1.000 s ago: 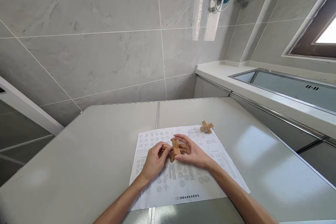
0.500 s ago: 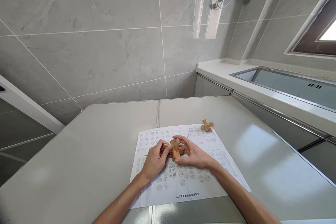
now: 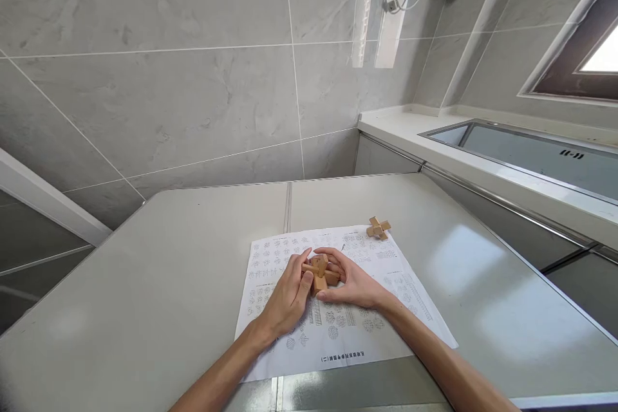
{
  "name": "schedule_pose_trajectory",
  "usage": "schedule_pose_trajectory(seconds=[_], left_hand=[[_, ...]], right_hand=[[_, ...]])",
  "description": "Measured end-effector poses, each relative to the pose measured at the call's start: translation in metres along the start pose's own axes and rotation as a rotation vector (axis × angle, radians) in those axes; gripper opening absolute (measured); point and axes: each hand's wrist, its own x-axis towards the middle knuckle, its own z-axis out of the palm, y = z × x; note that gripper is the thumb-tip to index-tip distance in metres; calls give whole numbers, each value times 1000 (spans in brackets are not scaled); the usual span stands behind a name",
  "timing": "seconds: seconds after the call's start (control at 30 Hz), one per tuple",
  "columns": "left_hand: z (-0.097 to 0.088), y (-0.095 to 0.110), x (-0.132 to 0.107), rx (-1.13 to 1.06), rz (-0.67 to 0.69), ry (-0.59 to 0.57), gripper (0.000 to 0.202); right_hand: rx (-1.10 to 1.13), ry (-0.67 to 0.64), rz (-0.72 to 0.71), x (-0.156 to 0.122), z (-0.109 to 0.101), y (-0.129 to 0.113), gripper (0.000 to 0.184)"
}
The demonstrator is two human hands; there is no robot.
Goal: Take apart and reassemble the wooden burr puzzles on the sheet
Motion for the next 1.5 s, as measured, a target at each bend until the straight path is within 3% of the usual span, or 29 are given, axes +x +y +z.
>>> schedule_pose_trajectory(seconds=[0.27,0.4,0.57,0.7,0.83,1.0,1.23,1.5], left_hand=[[-3,-2,0,-30,-2,-37,57],[-1,-3,0,-25,13,-26,56],[0,-6,0,-7,18,-17,53],[1,-7,0,8,6,-33,52],[1,-8,-1,30,-3,-56,51],[3,-8,-1,57,20,-52,48],[3,-10,-1,81,34,-41,47],[2,-9,-1,92,36,-50,45]], right_hand=[[37,20,-12,2,0,-3,85],[24,100,-40,3,-4,-6,77],[-140,362,-63,5,-9,-5,70],[-519,649,-167,7,-14,3,65],[-833,794,-244,8,-22,14,57],[-1003,830,-231,10,-35,24,52],[-1080,828,-238,15,-46,34,40],[-1111,852,-246,16,-44,34,45]])
